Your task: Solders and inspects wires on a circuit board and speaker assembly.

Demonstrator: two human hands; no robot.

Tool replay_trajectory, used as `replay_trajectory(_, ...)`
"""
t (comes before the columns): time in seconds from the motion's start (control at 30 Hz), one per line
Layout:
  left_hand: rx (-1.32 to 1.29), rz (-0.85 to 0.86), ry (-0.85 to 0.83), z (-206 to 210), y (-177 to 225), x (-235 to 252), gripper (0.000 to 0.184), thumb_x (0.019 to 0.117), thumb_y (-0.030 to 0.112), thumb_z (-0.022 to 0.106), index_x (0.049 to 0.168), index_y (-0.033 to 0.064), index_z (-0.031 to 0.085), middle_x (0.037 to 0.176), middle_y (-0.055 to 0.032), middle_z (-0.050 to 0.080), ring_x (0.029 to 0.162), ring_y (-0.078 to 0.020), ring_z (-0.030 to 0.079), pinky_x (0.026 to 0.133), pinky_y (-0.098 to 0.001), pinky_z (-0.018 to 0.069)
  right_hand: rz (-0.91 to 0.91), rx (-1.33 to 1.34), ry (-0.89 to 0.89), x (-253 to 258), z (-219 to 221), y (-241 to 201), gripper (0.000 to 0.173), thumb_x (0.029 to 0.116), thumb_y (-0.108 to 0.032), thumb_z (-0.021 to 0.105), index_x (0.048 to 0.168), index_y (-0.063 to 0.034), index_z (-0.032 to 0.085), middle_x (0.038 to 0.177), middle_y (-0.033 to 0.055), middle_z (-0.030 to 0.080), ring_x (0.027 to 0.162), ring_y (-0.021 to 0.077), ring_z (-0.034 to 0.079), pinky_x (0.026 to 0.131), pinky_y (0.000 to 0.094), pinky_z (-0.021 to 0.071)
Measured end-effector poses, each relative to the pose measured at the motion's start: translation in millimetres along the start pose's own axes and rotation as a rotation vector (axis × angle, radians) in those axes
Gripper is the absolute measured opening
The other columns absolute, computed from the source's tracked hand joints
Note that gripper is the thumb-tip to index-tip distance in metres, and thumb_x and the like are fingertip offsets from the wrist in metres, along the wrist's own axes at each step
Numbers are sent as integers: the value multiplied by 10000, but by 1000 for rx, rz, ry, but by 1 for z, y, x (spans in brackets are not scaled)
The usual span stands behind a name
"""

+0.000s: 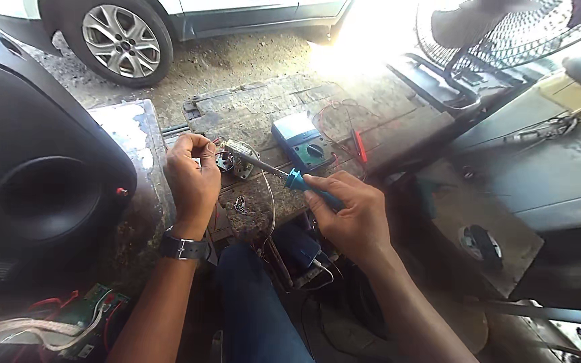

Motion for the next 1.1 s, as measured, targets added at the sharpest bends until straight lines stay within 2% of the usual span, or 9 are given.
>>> replay_trajectory(0.2,-101,-102,8,5,-33,15,118,1001,173,636,1066,80,669,962,-27,697,825,-70,664,734,-268,558,-69,-82,-24,12,0,-10,257,954,-235,650,1154,-166,796,932,-13,695,797,67,645,642,268,539)
replay_trajectory(0.3,-126,-105,-28,10,-32,12,114,1008,177,636,1074,87,659,966,-28,702,832,-76,676,752,-276,569,-85,-93,-29,16,0,-15,255,949,-227,653,1151,-167,797,920,-19,689,789,66,638,633,271,530)
replay_trajectory(0.47,-144,-96,-49,17,-32,9,94,1001,164,646,1068,99,656,883,-11,690,759,-76,664,720,-288,567,-79,-122,-23,16,-1,-16,255,945,-226,655,1147,-165,798,942,-15,701,804,68,649,647,276,541)
replay_trajectory(0.77,-193,-99,-45,18,-31,11,74,992,134,659,1057,98,660,894,-11,688,762,-63,655,713,-258,557,-82,-122,-33,16,3,-16,254,943,-227,660,1145,-160,798,950,-23,705,830,58,653,666,264,545)
replay_trajectory(0.97,-196,-96,-36,18,-32,11,63,986,129,663,1044,103,665,842,0,673,712,-60,634,676,-252,540,-80,-123,-34,16,3,-15,254,944,-234,663,1146,-163,798,939,-27,698,813,58,644,653,262,537)
replay_trajectory(1.1,-217,-85,-44,18,-33,11,75,991,136,652,1054,96,663,848,-9,677,727,-75,647,696,-280,559,-86,-121,-33,16,3,-15,250,941,-233,668,1143,-164,798,952,-28,703,824,56,650,658,263,543)
Point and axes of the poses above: each hand's wrist, its own x-axis towards the middle knuckle, its own z-axis out of the palm, y = z × x, the point moved 9 cm from there along x, towards the middle knuckle
